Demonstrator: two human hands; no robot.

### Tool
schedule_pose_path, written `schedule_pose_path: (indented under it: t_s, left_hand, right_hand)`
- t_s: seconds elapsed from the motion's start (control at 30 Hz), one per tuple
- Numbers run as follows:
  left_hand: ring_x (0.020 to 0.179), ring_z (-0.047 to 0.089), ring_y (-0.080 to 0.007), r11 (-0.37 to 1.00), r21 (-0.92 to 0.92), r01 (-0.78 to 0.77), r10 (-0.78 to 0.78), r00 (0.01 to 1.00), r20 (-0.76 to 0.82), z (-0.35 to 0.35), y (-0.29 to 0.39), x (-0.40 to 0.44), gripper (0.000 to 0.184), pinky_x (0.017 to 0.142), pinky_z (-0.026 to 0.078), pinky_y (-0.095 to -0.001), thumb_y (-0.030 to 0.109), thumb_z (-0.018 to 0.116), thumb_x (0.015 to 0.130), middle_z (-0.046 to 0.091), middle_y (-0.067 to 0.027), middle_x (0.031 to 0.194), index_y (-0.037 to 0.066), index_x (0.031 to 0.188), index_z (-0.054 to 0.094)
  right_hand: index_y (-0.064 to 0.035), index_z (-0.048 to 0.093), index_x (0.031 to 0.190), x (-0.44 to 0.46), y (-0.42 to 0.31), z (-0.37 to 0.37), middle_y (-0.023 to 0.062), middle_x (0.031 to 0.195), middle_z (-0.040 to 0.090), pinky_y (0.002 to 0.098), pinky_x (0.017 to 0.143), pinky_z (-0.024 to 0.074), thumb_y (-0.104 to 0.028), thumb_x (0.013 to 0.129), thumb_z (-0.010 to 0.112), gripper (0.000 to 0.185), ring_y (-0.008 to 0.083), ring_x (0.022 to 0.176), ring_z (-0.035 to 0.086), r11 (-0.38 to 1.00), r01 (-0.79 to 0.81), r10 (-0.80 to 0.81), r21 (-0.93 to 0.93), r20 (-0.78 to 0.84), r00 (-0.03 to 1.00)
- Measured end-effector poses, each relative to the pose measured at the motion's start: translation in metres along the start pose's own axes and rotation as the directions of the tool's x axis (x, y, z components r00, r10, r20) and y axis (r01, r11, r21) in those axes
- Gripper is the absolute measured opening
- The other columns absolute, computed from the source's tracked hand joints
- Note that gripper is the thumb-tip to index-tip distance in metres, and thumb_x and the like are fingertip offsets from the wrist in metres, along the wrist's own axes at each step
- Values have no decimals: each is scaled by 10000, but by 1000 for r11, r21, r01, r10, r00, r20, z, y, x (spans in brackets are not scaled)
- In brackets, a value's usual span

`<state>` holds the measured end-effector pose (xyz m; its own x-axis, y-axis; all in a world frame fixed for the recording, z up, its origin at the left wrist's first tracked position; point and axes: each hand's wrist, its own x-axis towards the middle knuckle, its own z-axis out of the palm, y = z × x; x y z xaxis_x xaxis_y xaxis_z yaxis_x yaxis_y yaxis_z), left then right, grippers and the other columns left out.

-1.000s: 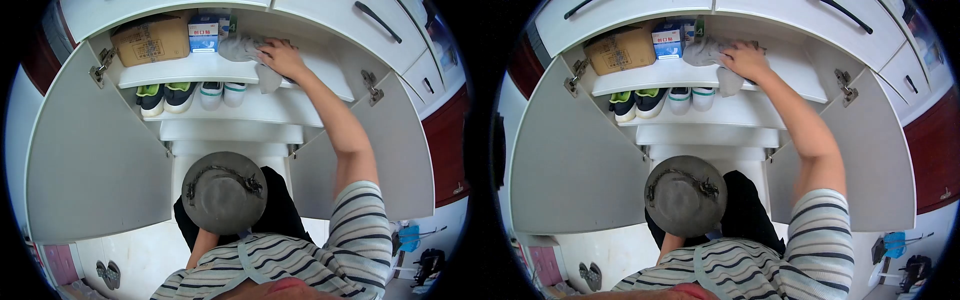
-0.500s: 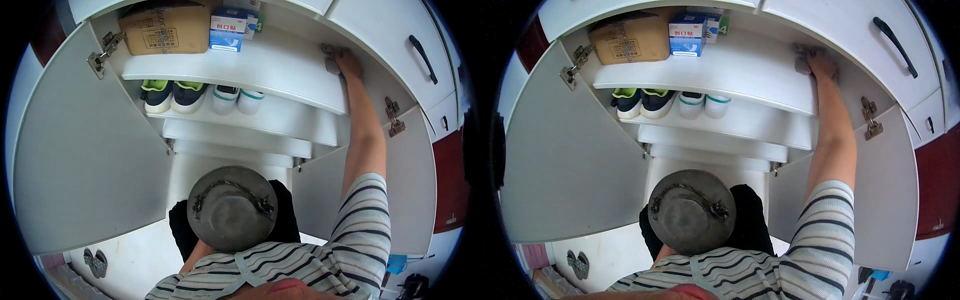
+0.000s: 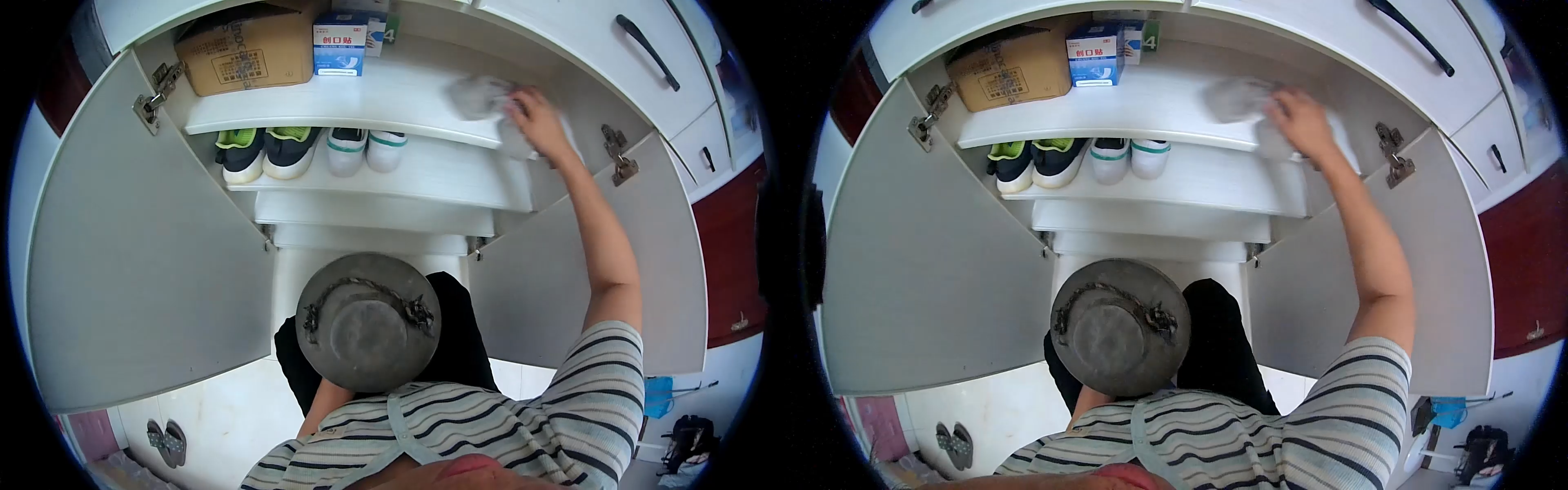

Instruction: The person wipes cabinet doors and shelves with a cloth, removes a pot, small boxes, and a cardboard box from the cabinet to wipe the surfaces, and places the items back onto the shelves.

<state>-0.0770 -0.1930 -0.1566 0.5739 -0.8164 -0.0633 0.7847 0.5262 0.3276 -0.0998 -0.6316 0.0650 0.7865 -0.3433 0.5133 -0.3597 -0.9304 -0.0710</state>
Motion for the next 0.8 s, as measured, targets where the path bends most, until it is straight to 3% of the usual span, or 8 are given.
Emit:
schedule_pose_path:
  t_s: [0.17,0.3,0.37,0.4,0.43,0.63,0.77,0.8]
  left_hand:
    - [1192,446,-203,1000,-17,13,-13,1000,8,-3,4,0,464,1041,357,-335,343,450,944,472,-98,1293,87,1327,392]
    - [1189,448,-203,1000,-19,24,-24,1000,-3,-3,5,-3,464,1039,359,-335,343,451,943,474,-98,1292,87,1326,393]
    - [1188,449,-203,999,-13,36,-36,999,-7,-3,4,-4,463,1038,361,-336,343,451,943,474,-98,1291,87,1325,394]
    - [1188,450,-203,999,-12,39,-39,999,-9,-3,4,-4,463,1038,362,-336,343,451,943,475,-98,1291,87,1325,394]
    - [1187,450,-202,999,-12,43,-43,999,-13,-3,4,-5,463,1037,362,-336,343,451,943,475,-98,1290,87,1325,394]
    - [1183,454,-202,999,-8,36,-36,999,-29,-3,3,-7,462,1034,366,-336,342,452,943,477,-98,1288,87,1324,396]
    - [1181,456,-202,999,-9,31,-31,999,-33,-2,3,-4,462,1032,369,-337,342,453,943,479,-98,1286,86,1323,397]
    - [1180,457,-202,1000,-13,27,-27,999,-34,-2,3,-3,461,1032,370,-337,342,453,943,479,-98,1286,86,1323,397]
  right_hand:
    - [-90,615,1052,-22,16,-25,200,1108,557,424,867,449,-417,816,590,404,361,1031,538,919,-293,300,-265,-15,954]
    - [-99,603,1047,-22,-39,-48,182,1060,567,418,874,443,-344,810,608,340,339,1020,543,1000,2,0,-30,66,998]
    - [-83,567,1059,-1,-27,-61,153,1043,557,420,843,446,-221,819,578,277,348,1003,534,890,28,36,-456,132,991]
    - [-98,551,1079,10,0,-67,140,1028,557,411,823,459,-122,782,557,298,330,998,540,723,175,-228,-668,8,974]
    - [-90,553,1087,24,17,-79,139,1050,551,393,845,451,-103,776,536,312,313,1014,534,562,142,-228,-815,12,974]
    - [-54,614,1011,20,82,-50,171,1070,568,419,936,386,-100,772,529,257,326,1087,497,468,60,-170,-882,-23,985]
    - [-52,636,997,29,92,5,186,1095,577,421,941,386,-78,770,522,255,338,1082,504,634,39,141,-772,165,976]
    - [-55,629,1028,31,93,3,189,1102,576,414,935,393,-89,784,509,274,343,1070,511,834,-80,158,-546,96,983]
